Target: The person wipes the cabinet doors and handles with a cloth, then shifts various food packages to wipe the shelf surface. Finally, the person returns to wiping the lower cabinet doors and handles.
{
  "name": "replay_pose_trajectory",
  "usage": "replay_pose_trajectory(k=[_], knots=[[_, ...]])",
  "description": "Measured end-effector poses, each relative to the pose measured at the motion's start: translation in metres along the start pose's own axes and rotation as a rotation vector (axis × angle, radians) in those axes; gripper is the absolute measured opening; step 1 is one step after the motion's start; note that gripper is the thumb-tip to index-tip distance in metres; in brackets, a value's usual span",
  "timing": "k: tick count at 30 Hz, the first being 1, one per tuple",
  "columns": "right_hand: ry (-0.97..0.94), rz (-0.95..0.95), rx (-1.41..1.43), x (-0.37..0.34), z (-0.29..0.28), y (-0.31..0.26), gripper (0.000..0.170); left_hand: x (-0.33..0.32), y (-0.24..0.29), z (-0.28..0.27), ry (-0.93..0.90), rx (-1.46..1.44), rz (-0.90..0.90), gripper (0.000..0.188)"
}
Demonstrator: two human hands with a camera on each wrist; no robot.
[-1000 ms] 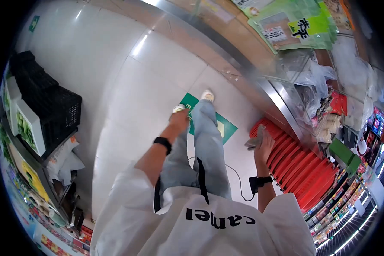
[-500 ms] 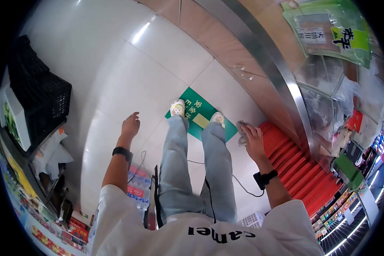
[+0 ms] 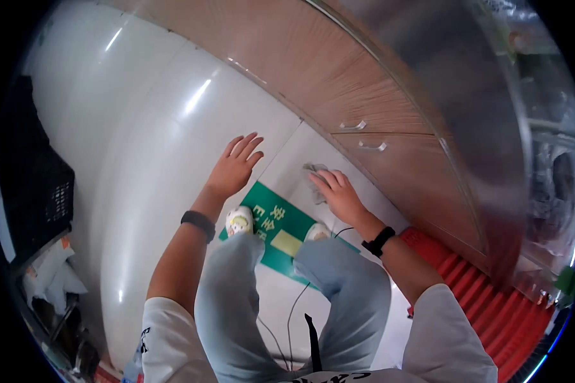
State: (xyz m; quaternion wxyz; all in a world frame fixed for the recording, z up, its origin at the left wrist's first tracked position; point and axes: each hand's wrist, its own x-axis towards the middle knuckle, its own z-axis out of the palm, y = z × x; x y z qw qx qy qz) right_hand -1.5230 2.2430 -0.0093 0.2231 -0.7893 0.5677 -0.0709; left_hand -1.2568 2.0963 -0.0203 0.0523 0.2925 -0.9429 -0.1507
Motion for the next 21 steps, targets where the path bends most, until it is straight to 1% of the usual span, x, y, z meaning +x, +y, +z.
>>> replay_pose_trajectory(k=[2,3,4,6,7,8,10,11,12,13,14,15,16,17,18,19,20,21], knots=[[0.042,-0.027,-0.018,0.029,0.015,0.016,0.058,0.032,-0.011,0.027,0.097,0.067,0.148,0.039],[0.077,-0.081,-0.051,0.042,0.024,0.024,0.056,0.047,-0.017,0.039,0.141,0.067,0.194,0.037],[0.107,-0.129,-0.079,0.048,0.037,0.028,0.053,0.058,-0.019,0.05,0.146,0.072,0.211,0.037],[0.167,-0.134,-0.096,0.062,0.061,0.037,0.052,0.083,-0.028,0.064,0.196,0.095,0.212,0.036],[0.205,-0.137,-0.102,0.068,0.074,0.042,0.05,0.091,-0.032,0.073,0.26,0.097,0.244,0.034],[0.234,-0.134,-0.122,0.074,0.085,0.046,0.05,0.1,-0.036,0.08,0.279,0.118,0.267,0.034],[0.301,-0.163,-0.044,0.079,0.107,0.055,0.049,0.108,-0.045,0.097,0.369,0.12,0.327,0.033],[0.323,-0.158,-0.069,0.079,0.115,0.059,0.049,0.111,-0.049,0.103,0.395,0.214,0.34,0.031],[0.347,-0.196,-0.067,0.08,0.12,0.062,0.049,0.113,-0.052,0.105,0.419,0.227,0.363,0.031],[0.376,-0.235,-0.07,0.08,0.122,0.067,0.05,0.115,-0.054,0.103,0.42,0.257,0.433,0.03],[0.409,-0.23,-0.103,0.079,0.12,0.071,0.05,0.121,-0.055,0.097,0.421,0.289,0.508,0.03],[0.408,-0.304,-0.148,0.076,0.117,0.075,0.05,0.13,-0.056,0.092,0.495,0.32,0.579,0.03],[0.405,-0.374,-0.196,0.071,0.112,0.079,0.051,0.138,-0.055,0.085,0.52,0.338,0.614,0.03],[0.418,-0.409,-0.255,0.065,0.105,0.082,0.051,0.145,-0.053,0.078,0.623,0.304,0.593,0.031],[0.442,-0.396,-0.281,0.059,0.096,0.083,0.051,0.151,-0.047,0.07,0.717,0.263,0.568,0.031],[0.563,-0.349,-0.318,0.05,0.086,0.081,0.05,0.157,-0.034,0.058,0.764,0.261,0.562,0.032],[0.683,-0.299,-0.348,0.041,0.077,0.078,0.049,0.161,-0.02,0.05,0.767,0.261,0.591,0.032],[0.7,-0.281,-0.359,0.033,0.067,0.075,0.049,0.164,-0.009,0.043,0.804,0.223,0.552,0.032]])
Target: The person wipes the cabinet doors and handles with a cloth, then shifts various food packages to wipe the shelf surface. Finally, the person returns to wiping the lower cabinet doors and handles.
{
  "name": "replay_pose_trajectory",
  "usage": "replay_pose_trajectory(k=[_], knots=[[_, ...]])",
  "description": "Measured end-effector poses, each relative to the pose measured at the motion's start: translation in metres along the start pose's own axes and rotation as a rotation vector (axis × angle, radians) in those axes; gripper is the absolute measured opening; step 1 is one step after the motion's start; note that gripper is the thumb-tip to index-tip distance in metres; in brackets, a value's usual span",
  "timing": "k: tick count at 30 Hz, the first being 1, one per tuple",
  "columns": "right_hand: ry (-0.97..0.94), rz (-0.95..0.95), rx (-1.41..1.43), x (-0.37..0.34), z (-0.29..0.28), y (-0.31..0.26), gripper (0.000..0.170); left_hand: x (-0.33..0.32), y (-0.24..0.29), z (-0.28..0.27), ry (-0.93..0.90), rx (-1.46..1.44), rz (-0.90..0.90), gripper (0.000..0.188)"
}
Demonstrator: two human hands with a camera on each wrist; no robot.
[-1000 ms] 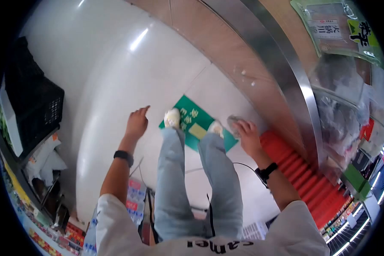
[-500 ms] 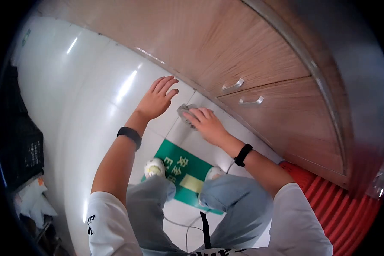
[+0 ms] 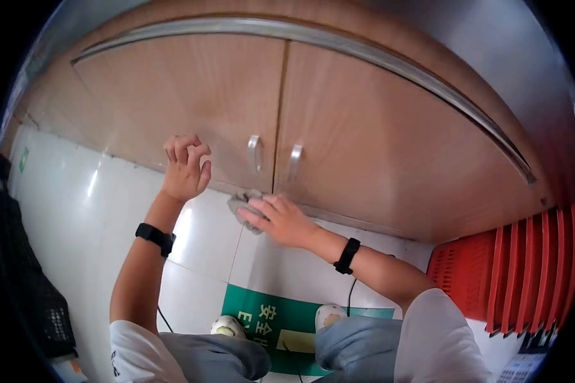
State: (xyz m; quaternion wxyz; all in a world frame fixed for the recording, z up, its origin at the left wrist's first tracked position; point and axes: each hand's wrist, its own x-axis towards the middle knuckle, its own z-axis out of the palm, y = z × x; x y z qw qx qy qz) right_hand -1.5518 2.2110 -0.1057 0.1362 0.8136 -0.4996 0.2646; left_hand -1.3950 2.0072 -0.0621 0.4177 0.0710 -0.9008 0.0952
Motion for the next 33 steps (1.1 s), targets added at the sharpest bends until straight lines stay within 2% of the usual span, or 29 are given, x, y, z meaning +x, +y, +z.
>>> replay_pose_trajectory(k=[1,2,3,5,6,8,11,12,14,15,16,19,23,25,26,28,29,31,33], knots=[[0.093,0.012,-0.084,0.004,-0.016,0.004,0.049,0.012,0.005,-0.002,0.04,-0.004,-0.051,0.032],[0.184,0.017,-0.17,0.008,-0.032,0.01,0.049,0.024,0.009,-0.003,0.055,-0.005,-0.029,0.032],[0.197,0.016,-0.191,0.014,-0.05,0.015,0.049,0.034,0.013,-0.005,0.115,-0.025,-0.019,0.031],[0.377,0.008,-0.424,0.026,-0.084,0.02,0.046,0.051,0.026,-0.012,0.18,-0.042,0.0,0.03],[0.385,0.007,-0.434,0.037,-0.101,0.021,0.046,0.062,0.031,-0.016,0.226,-0.056,-0.013,0.031],[0.587,0.054,-0.62,0.052,-0.135,0.023,0.043,0.082,0.047,-0.02,0.263,-0.078,-0.012,0.032],[0.558,0.137,-0.774,0.071,-0.162,0.021,0.041,0.113,0.073,-0.027,0.335,-0.147,-0.02,0.042],[0.518,0.148,-0.777,0.074,-0.162,0.023,0.034,0.121,0.084,-0.031,0.314,-0.186,-0.005,0.049],[0.495,0.159,-0.828,0.074,-0.152,0.029,0.032,0.133,0.103,-0.037,0.292,-0.219,0.015,0.057],[0.464,0.171,-0.877,0.074,-0.148,0.031,0.032,0.136,0.112,-0.04,0.185,-0.2,0.03,0.063],[0.511,0.187,-0.877,0.073,-0.145,0.032,0.028,0.137,0.119,-0.04,0.076,-0.182,0.047,0.07],[0.497,0.163,-0.88,0.067,-0.145,0.038,0.026,0.137,0.131,-0.034,0.093,-0.253,0.021,0.078],[0.479,0.161,-1.006,0.048,-0.157,0.046,0.029,0.138,0.137,-0.033,0.012,-0.31,0.059,0.079],[0.434,0.121,-1.145,0.026,-0.169,0.055,0.033,0.143,0.149,-0.035,-0.109,-0.357,0.097,0.078],[0.386,0.095,-1.177,0.01,-0.18,0.06,0.037,0.145,0.158,-0.034,-0.113,-0.369,0.104,0.078],[0.435,0.085,-1.21,-0.019,-0.199,0.07,0.04,0.149,0.177,-0.034,-0.236,-0.39,0.183,0.077],[0.423,0.082,-1.211,-0.032,-0.206,0.071,0.04,0.15,0.184,-0.034,-0.233,-0.399,0.178,0.077],[0.446,0.215,-1.17,-0.049,-0.218,0.07,0.048,0.149,0.197,-0.032,-0.267,-0.406,0.27,0.077],[0.462,0.245,-1.146,-0.049,-0.216,0.066,0.051,0.146,0.2,-0.028,-0.287,-0.405,0.289,0.077]])
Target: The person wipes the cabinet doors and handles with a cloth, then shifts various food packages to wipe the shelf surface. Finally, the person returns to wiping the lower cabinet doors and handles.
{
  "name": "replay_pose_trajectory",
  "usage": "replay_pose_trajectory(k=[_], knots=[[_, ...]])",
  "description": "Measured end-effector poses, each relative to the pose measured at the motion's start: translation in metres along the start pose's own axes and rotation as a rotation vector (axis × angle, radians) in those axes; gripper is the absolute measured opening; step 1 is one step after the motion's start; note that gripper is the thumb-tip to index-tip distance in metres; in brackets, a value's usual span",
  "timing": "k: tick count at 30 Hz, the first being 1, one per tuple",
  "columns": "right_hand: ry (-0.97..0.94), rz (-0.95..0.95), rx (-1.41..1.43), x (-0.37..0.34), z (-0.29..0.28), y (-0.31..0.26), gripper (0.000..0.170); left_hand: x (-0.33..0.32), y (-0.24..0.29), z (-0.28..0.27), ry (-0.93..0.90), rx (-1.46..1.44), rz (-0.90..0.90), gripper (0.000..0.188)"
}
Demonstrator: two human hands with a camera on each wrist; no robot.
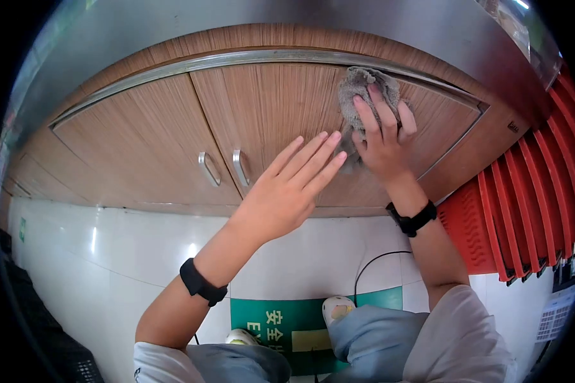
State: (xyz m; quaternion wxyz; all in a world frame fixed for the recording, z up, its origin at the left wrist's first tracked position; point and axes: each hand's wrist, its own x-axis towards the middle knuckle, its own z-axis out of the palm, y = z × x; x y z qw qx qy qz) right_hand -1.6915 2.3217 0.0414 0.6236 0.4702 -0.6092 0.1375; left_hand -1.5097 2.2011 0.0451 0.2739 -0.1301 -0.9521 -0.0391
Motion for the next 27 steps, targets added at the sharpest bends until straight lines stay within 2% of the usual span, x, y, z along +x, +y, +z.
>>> replay_pose_trajectory(k=[3,5,6,8,10,12,15,16,18,21,25,27], knots=[[-0.036,0.086,0.031,0.005,-0.001,-0.019,0.052,-0.002,-0.004,0.005,0.015,0.038,-0.003,0.078],[-0.082,0.127,0.042,0.009,0.001,-0.035,0.05,-0.007,-0.008,0.005,0.171,0.06,-0.125,0.075],[-0.067,0.065,0.036,0.012,0.003,-0.043,0.045,-0.009,-0.011,0.008,0.168,0.056,-0.126,0.075],[-0.055,0.003,0.031,0.013,0.007,-0.055,0.04,-0.015,-0.018,0.014,0.367,0.152,-0.07,0.076],[-0.063,-0.042,0.002,0.007,0.01,-0.064,0.035,-0.019,-0.019,0.013,0.35,0.124,-0.134,0.077],[-0.089,-0.062,-0.014,-0.002,0.006,-0.068,0.033,-0.025,-0.023,0.017,0.193,0.123,-0.175,0.078],[-0.163,-0.102,0.054,-0.006,0.002,-0.07,0.031,-0.028,-0.022,0.023,0.238,0.13,-0.184,0.073],[-0.129,-0.093,0.064,-0.002,0.0,-0.067,0.03,-0.024,-0.023,0.021,0.24,0.129,-0.185,0.073],[-0.107,-0.085,0.079,0.011,-0.006,-0.063,0.029,-0.014,-0.027,0.016,0.392,0.243,-0.123,0.068],[-0.028,-0.004,0.122,0.038,-0.007,-0.061,0.025,0.006,-0.027,-0.002,0.431,0.154,-0.12,0.066],[-0.112,-0.011,0.202,0.01,-0.008,-0.066,0.026,-0.006,-0.022,0.009,0.38,0.115,-0.14,0.066],[-0.139,-0.064,0.244,-0.015,-0.003,-0.072,0.027,-0.021,-0.018,0.03,0.273,0.025,-0.154,0.067]])
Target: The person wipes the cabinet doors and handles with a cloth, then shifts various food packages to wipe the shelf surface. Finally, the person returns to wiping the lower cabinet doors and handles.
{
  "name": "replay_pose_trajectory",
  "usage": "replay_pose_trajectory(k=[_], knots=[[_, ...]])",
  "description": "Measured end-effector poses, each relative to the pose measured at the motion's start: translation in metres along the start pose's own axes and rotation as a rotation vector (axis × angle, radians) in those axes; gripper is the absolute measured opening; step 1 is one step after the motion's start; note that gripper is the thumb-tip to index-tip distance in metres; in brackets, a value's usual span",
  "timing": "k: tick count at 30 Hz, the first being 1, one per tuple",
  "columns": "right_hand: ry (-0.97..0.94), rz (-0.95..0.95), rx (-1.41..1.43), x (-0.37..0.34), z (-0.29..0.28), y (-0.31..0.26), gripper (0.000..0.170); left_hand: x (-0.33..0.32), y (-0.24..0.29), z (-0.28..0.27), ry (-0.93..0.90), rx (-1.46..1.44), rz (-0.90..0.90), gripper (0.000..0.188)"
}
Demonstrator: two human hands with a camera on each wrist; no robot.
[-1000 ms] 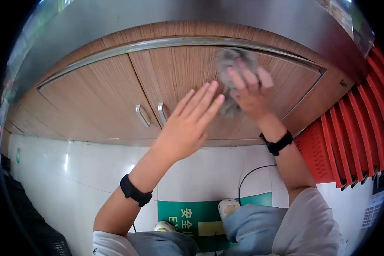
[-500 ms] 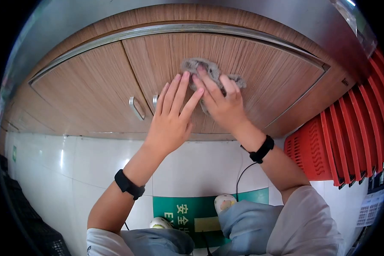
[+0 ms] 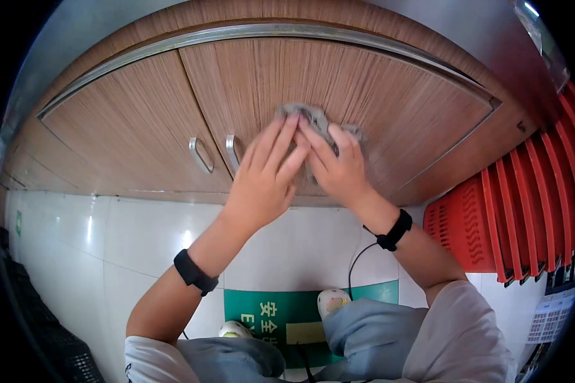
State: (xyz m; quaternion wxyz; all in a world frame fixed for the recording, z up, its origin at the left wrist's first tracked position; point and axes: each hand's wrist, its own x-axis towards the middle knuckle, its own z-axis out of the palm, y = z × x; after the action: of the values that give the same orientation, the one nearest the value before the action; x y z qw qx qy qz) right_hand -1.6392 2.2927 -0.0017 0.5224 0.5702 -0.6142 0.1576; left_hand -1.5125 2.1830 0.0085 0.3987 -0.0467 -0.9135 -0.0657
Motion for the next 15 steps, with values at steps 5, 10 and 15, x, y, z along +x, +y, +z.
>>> replay_pose_trajectory(k=[5,10,15], knots=[[0.02,0.044,-0.031,0.033,-0.014,0.008,0.028,0.021,-0.008,-0.015,0.041,0.096,0.043,0.067],[0.088,0.091,-0.05,0.047,-0.006,0.002,0.03,0.034,-0.004,-0.015,0.241,0.11,0.049,0.066],[-0.045,-0.033,0.017,-0.019,0.022,-0.02,0.028,-0.025,-0.006,0.014,0.025,0.035,-0.044,0.074]])
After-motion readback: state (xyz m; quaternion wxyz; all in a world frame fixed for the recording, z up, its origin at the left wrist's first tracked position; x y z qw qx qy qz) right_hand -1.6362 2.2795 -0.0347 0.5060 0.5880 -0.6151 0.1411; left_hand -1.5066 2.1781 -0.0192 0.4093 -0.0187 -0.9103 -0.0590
